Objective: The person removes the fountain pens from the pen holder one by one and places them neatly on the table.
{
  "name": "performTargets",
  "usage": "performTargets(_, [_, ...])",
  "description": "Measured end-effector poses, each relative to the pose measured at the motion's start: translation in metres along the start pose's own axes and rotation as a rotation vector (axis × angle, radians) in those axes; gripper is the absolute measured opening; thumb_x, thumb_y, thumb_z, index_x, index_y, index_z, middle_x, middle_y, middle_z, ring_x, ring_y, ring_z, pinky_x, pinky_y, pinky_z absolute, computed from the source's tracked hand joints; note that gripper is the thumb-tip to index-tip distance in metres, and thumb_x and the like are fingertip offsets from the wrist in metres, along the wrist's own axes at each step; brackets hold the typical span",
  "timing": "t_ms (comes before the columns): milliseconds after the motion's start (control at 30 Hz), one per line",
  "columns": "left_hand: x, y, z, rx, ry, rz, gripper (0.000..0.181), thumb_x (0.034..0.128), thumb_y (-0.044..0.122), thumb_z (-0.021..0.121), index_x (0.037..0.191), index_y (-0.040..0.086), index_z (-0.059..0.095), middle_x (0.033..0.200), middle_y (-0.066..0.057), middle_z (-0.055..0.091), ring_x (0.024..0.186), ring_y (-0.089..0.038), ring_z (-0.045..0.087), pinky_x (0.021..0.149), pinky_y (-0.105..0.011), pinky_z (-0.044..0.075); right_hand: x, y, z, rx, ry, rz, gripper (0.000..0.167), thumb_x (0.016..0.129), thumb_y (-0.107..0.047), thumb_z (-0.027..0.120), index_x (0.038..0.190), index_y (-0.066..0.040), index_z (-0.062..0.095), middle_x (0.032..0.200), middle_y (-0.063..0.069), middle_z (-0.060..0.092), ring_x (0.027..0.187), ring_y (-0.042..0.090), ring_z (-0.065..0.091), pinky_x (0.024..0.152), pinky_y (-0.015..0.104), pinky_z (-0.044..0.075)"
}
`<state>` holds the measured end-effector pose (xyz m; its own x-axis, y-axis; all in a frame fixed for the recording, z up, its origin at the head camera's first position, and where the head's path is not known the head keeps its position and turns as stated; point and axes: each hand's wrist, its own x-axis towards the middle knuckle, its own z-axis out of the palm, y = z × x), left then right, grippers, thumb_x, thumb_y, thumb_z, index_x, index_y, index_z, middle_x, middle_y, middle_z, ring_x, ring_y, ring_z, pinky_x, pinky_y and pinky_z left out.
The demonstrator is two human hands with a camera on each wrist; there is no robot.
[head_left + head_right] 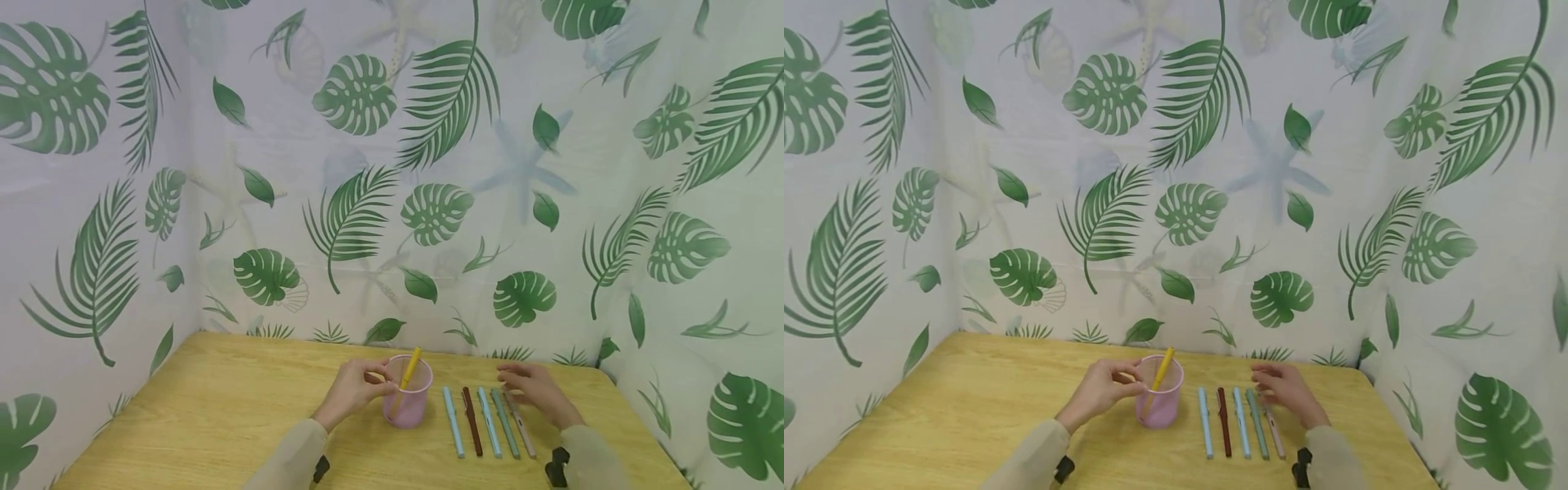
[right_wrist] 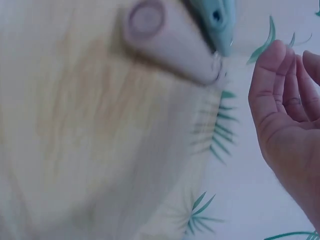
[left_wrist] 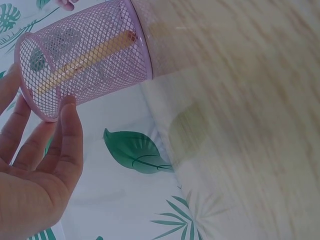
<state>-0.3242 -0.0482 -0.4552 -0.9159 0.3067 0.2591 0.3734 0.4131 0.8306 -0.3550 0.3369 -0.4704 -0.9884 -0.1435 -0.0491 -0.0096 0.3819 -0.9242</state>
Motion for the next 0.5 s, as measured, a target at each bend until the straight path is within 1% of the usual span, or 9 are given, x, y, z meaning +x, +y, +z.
performTargets(200, [0.0,0.0,0.0,0.0,-0.003,-0.003,0.018,0.0813,0.024,0.08,0.092,0.01,0.076,0.135,-0.012,0.061,0.085,-0.019,0.073,0.068,-0.03,0.059,0.002,-0.008,0.011,0.017,-0.03,-0.026,0.044,0.102,-0.018,0.053,0.135,0.009,0.048,0.125,0.025,0.061,0.106,0.031,0.065,0.085,0.041,0.058])
performTargets(333, [0.0,0.001,0.0,-0.001,-0.002,-0.003,0.016,0.0811,0.025,0.081,0.091,0.012,0.076,0.134,-0.013,0.061,0.085,-0.019,0.073,0.069,-0.03,0.059,0.004,-0.01,0.015,0.021,-0.065,-0.055,0.047,0.102,-0.02,0.053,0.136,0.011,0.046,0.126,0.027,0.061,0.108,0.033,0.065,0.085,0.042,0.058])
performTargets(400, [0.0,0.001,0.0,-0.002,-0.003,-0.003,0.015,0.0812,0.024,0.08,0.09,0.013,0.076,0.134,-0.013,0.061,0.085,-0.019,0.073,0.069,-0.031,0.059,0.005,-0.009,0.017,0.034,-0.077,-0.064,0.046,0.102,-0.02,0.053,0.136,0.011,0.045,0.127,0.027,0.06,0.109,0.032,0.065,0.085,0.042,0.058])
performTargets(500, [0.0,0.001,-0.001,-0.008,-0.004,-0.009,0.014,0.0811,0.024,0.081,0.09,0.013,0.076,0.134,-0.014,0.061,0.085,-0.02,0.074,0.07,-0.032,0.06,0.006,-0.009,0.021,0.052,-0.091,-0.076,0.048,0.102,-0.022,0.054,0.137,0.01,0.045,0.128,0.027,0.06,0.108,0.028,0.065,0.087,0.041,0.058])
